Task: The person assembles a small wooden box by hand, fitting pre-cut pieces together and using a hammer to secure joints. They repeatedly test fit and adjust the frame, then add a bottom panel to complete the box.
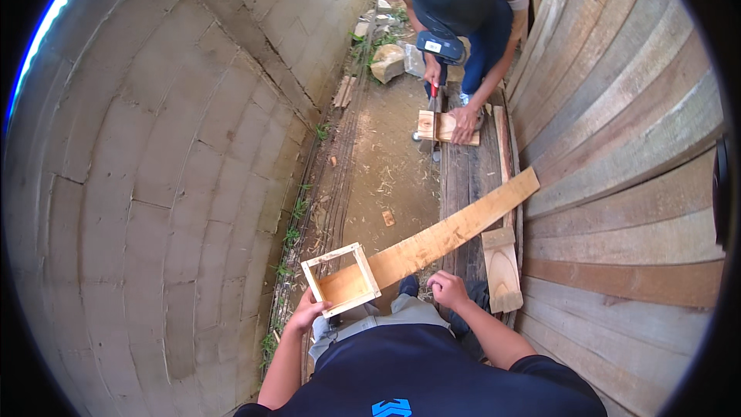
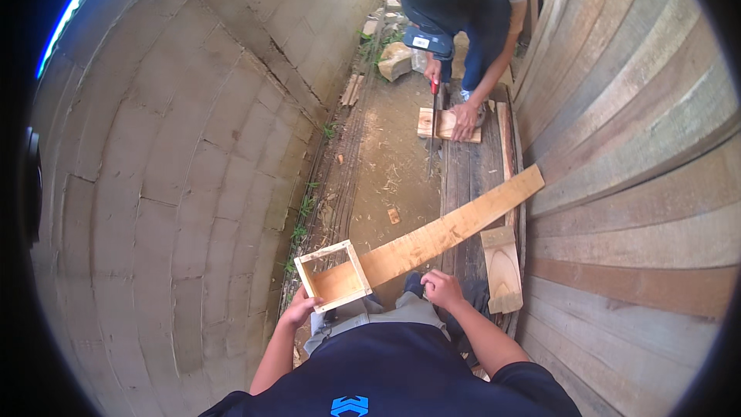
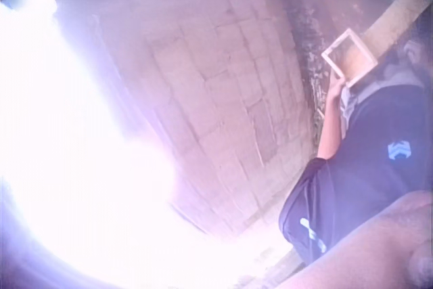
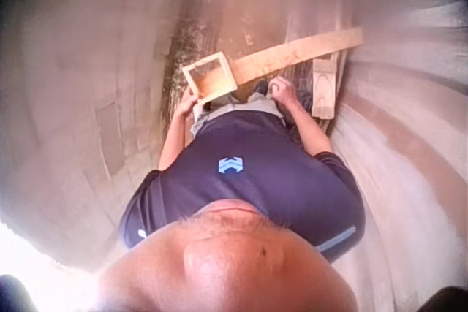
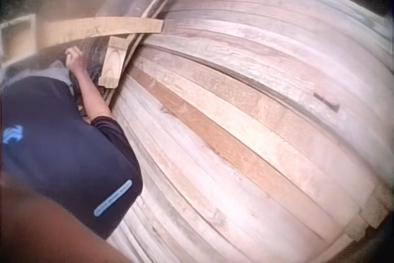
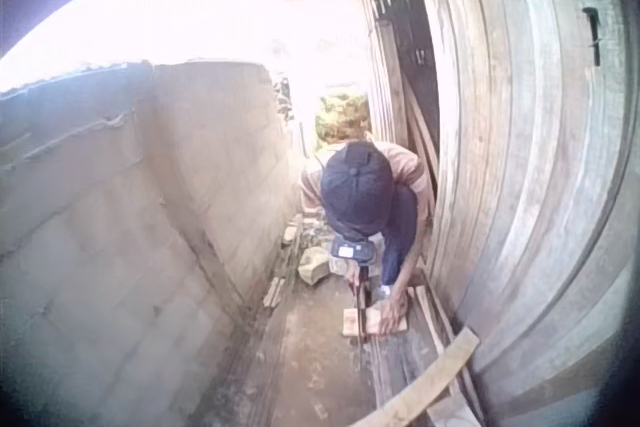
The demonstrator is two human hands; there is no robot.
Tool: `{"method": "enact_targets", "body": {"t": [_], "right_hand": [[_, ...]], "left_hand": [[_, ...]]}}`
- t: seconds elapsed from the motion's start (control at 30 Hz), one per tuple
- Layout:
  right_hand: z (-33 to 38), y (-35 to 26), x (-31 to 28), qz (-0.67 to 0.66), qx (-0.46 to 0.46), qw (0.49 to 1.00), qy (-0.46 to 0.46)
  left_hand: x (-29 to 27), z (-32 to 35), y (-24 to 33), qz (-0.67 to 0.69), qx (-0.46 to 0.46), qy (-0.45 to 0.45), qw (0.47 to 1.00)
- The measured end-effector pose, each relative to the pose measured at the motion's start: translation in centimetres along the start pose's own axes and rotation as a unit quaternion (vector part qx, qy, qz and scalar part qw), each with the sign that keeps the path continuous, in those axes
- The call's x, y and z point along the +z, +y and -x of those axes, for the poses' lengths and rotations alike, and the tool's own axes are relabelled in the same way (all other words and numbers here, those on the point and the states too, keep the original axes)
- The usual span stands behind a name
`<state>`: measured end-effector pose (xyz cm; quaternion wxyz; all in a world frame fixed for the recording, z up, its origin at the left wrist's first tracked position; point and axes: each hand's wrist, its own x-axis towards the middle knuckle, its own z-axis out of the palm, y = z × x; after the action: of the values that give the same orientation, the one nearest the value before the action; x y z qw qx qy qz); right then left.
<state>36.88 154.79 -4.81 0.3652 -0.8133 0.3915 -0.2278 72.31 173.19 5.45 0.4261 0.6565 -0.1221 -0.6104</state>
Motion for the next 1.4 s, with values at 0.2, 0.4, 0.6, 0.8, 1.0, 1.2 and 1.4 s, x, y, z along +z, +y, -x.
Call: {"method": "enact_targets", "body": {"t": [0.2,0.4,0.6,0.8,1.0,1.2,1.4], "right_hand": [[-4.8,-2.8,1.0,-0.086,-0.030,0.995,0.044],[-9.2,-7.3,2.2,-0.138,-0.021,0.989,0.052],[-9.9,-10.6,3.4,-0.211,0.037,0.976,-0.022],[-10.2,-13.2,3.1,-0.267,0.093,0.956,-0.072],[-10.2,-10.6,2.9,-0.287,0.133,0.944,-0.096],[-8.8,-7.0,2.3,-0.255,0.148,0.954,-0.053],[-6.9,-5.9,1.9,-0.257,0.165,0.951,-0.045]], "left_hand": [[-1.2,-1.4,-0.4,-0.004,0.007,-0.001,1.000],[-2.5,-2.9,-1.2,0.011,-0.011,0.023,1.000],[-2.4,-3.1,0.2,0.014,0.042,-0.003,0.999],[-3.3,-4.4,0.0,0.018,0.071,0.046,0.996],[-3.3,-5.8,1.0,0.033,0.082,0.076,0.993],[-2.7,-6.3,2.2,0.052,0.102,0.073,0.991],[-3.7,-6.6,1.2,0.031,0.088,0.070,0.993]]}}
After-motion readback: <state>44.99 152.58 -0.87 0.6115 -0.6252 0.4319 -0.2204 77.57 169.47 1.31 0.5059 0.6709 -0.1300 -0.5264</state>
